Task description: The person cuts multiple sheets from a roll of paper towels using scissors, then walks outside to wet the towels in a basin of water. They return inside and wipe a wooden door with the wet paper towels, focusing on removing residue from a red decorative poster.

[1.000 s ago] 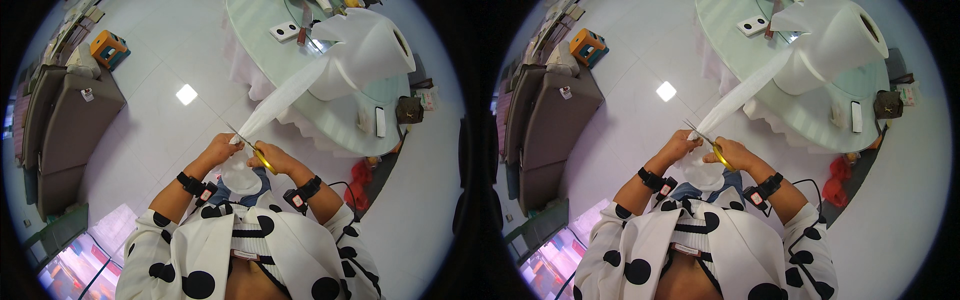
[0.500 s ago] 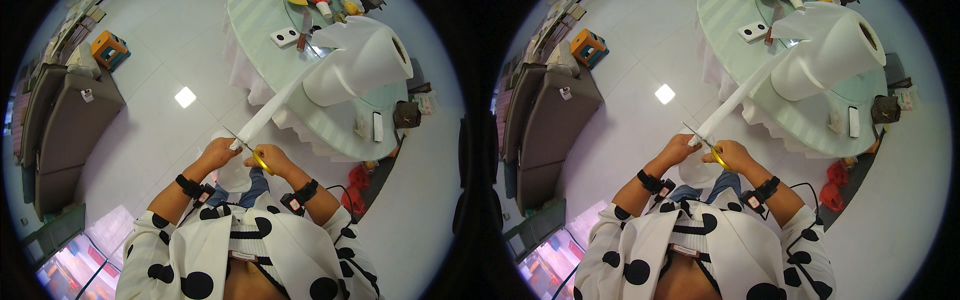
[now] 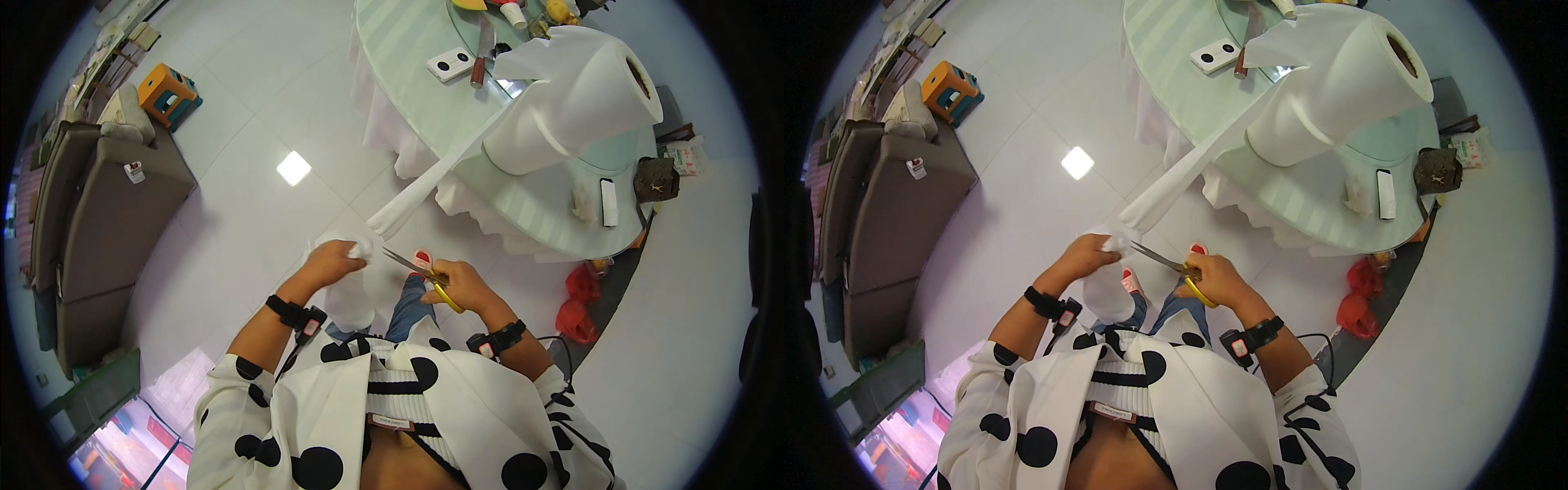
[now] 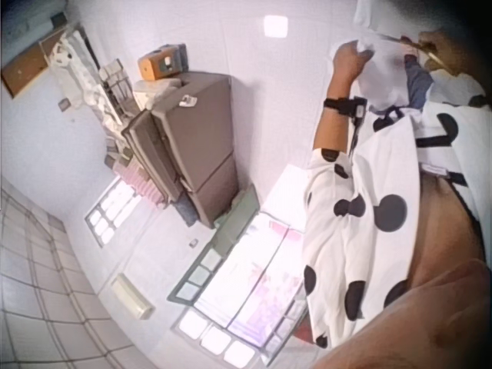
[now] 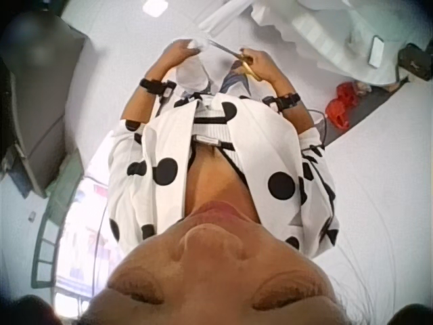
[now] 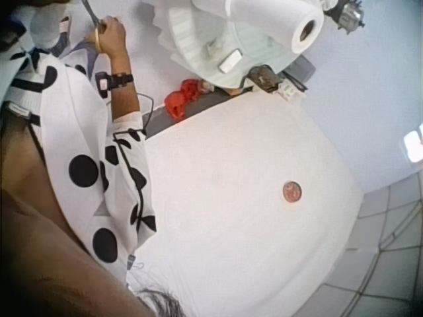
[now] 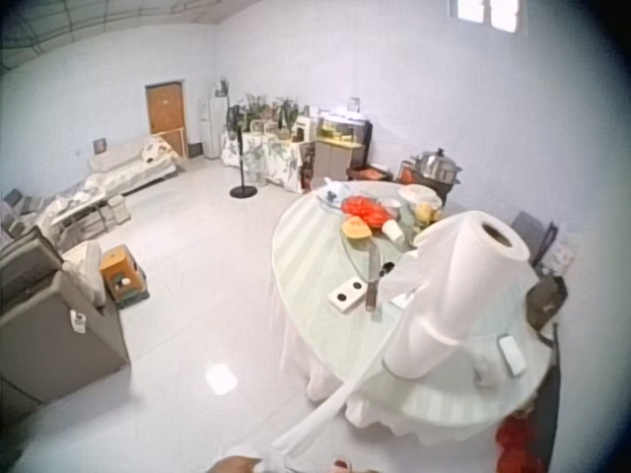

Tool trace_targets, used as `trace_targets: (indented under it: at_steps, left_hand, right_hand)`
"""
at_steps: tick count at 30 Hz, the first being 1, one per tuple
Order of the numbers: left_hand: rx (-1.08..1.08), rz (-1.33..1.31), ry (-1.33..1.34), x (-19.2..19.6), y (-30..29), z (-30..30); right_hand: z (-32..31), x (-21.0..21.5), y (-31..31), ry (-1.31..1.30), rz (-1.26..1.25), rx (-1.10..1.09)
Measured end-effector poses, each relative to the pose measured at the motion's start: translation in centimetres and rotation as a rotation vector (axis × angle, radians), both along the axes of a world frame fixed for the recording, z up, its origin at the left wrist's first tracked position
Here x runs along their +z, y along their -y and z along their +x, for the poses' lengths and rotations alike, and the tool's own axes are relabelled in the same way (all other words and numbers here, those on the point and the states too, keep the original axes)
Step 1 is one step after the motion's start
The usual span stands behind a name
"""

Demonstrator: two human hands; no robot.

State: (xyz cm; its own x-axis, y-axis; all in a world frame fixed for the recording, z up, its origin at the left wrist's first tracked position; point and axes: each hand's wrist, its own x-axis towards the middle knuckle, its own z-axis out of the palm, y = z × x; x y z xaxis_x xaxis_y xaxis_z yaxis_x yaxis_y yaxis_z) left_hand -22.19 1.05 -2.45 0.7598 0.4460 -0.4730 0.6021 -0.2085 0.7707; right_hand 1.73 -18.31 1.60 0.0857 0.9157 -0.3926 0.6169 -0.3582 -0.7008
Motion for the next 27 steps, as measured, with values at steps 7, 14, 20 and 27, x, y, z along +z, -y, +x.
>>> trace_targets:
  at_steps: [7, 14, 20, 27]
  left_hand:
    - [0.725, -0.627, 0.779, 4.6, -11.9, -4.0]
    - [0.69, -0.217, 0.662, 13.8, -26.5, 2.6]
    - [0.542, 0.341, 0.395, 20.6, -32.0, 15.4]
    - [0.552, 0.014, 0.494, 26.0, -35.0, 25.5]
  right_hand:
    - [2.5, -2.0, 2.7, -0.105, 0.021, -0.45]
    - [1.3, -1.2, 5.6, 0.083, -0.067, -0.386]
    - [4.0, -1.4, 6.5, -0.044, -0.164, -0.521]
    - [10.8, -0.4, 4.8, -0.013, -0.179, -0.56]
